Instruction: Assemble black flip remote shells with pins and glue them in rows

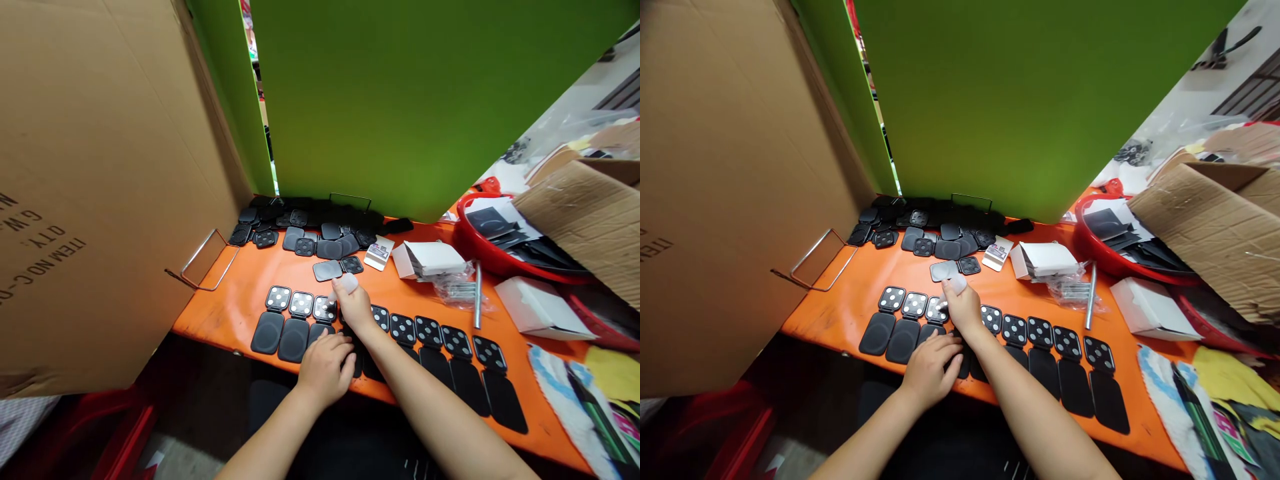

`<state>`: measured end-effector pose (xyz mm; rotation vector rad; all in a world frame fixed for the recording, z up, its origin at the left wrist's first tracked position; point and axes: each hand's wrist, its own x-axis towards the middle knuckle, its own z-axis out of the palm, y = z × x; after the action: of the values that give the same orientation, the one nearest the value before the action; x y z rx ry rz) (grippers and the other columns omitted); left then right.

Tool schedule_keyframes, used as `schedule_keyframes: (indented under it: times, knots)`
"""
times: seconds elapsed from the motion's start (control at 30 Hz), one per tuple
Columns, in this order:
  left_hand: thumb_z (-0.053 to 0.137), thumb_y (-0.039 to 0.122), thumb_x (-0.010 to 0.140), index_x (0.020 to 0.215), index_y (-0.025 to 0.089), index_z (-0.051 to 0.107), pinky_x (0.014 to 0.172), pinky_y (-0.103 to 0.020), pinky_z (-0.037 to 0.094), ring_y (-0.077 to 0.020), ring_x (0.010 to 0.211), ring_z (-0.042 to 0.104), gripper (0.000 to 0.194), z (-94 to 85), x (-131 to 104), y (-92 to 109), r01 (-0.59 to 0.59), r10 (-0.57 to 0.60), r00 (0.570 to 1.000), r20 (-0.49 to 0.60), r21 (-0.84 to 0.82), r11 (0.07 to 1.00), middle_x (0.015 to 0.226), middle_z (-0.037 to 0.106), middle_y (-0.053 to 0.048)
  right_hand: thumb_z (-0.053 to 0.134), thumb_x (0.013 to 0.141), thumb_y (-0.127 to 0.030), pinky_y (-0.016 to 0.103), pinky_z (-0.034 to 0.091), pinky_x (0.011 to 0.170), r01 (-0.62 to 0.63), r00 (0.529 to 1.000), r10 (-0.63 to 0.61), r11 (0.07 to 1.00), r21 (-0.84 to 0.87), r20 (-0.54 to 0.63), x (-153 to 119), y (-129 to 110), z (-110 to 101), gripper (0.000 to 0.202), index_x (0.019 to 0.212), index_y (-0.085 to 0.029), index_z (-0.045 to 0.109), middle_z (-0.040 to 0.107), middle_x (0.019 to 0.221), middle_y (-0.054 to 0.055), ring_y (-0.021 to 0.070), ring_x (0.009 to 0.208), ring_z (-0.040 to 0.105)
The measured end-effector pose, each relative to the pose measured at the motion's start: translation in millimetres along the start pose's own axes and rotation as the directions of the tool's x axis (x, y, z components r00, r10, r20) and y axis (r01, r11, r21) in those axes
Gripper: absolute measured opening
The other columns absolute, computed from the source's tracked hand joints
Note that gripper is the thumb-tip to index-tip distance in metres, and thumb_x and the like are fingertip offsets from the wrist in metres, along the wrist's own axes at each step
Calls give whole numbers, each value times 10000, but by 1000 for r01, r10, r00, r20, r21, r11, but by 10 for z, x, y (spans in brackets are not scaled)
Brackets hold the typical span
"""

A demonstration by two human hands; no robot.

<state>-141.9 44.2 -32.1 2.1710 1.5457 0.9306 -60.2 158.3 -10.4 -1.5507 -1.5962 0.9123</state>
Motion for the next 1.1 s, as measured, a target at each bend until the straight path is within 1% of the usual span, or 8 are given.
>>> schedule_keyframes:
  times: [0.17, 0.3, 0.47, 0.57, 0.63, 0.77, 0.93, 1.1]
  knots:
    - [473, 209, 836, 947, 208, 672, 1002, -458, 424, -197, 941, 640, 228, 6, -2, 1, 18, -18, 1000, 14, -36, 999, 1008, 702, -47, 452, 824, -531, 252, 399, 617, 17, 999, -14, 998, -55, 49, 45, -21, 48, 464, 561, -185, 614, 664, 594, 58, 186, 624, 608]
    - [494, 211, 826, 932, 205, 678, 999, -463, 424, -208, 947, 643, 213, -28, 13, 4, 28, -27, 1000, 15, -64, 998, 1006, 705, -52, 444, 841, -506, 247, 404, 632, 16, 999, -15, 1000, -20, 45, 54, -17, 18, 470, 542, -187, 618, 659, 568, 48, 178, 618, 610]
    - [501, 211, 841, 845, 203, 670, 927, -403, 475, -188, 880, 655, 170, -251, 28, -104, -6, 3, 1000, -25, -107, 994, 927, 717, -40, 447, 818, -540, 242, 392, 552, -54, 997, 48, 993, 107, 65, 42, -77, 90, 481, 544, -174, 596, 612, 517, 28, 166, 549, 572]
    - [492, 208, 850, 739, 200, 635, 909, -397, 471, -176, 781, 652, 181, -385, 22, -239, 17, -21, 998, -54, -80, 997, 807, 707, -28, 475, 795, -556, 236, 359, 511, -26, 997, 19, 996, 82, 81, 12, -124, 213, 456, 556, -178, 561, 594, 528, 16, 159, 538, 550]
    - [477, 207, 861, 701, 195, 609, 880, -378, 479, -164, 732, 639, 208, -420, 15, -320, 45, -48, 998, -49, -75, 996, 754, 687, -24, 482, 798, -548, 231, 345, 508, 14, 997, -16, 999, 37, 79, -9, -153, 292, 442, 568, -177, 556, 604, 556, 20, 157, 552, 551]
    - [465, 219, 868, 654, 189, 569, 811, -335, 495, -157, 697, 609, 239, -384, 4, -401, 89, -93, 994, -59, -75, 993, 693, 647, -27, 470, 819, -528, 229, 330, 508, 58, 994, -53, 997, -48, 95, -33, -194, 393, 434, 587, -176, 573, 617, 576, 35, 153, 551, 546]
    - [472, 218, 864, 639, 185, 552, 791, -323, 489, -150, 671, 593, 241, -341, 1, -412, 101, -107, 992, -72, -73, 992, 671, 632, -23, 482, 816, -515, 234, 316, 512, 101, 992, -90, 985, -137, 86, -22, -196, 416, 410, 590, -182, 562, 614, 582, 39, 153, 545, 535]
    - [477, 213, 861, 641, 184, 559, 778, -312, 485, -148, 671, 595, 236, -348, 4, -413, 97, -103, 991, -90, -74, 993, 673, 636, -26, 451, 840, -509, 239, 358, 558, 60, 993, -54, 997, -56, 103, 28, -217, 421, 435, 590, -181, 593, 647, 602, 47, 169, 598, 586]
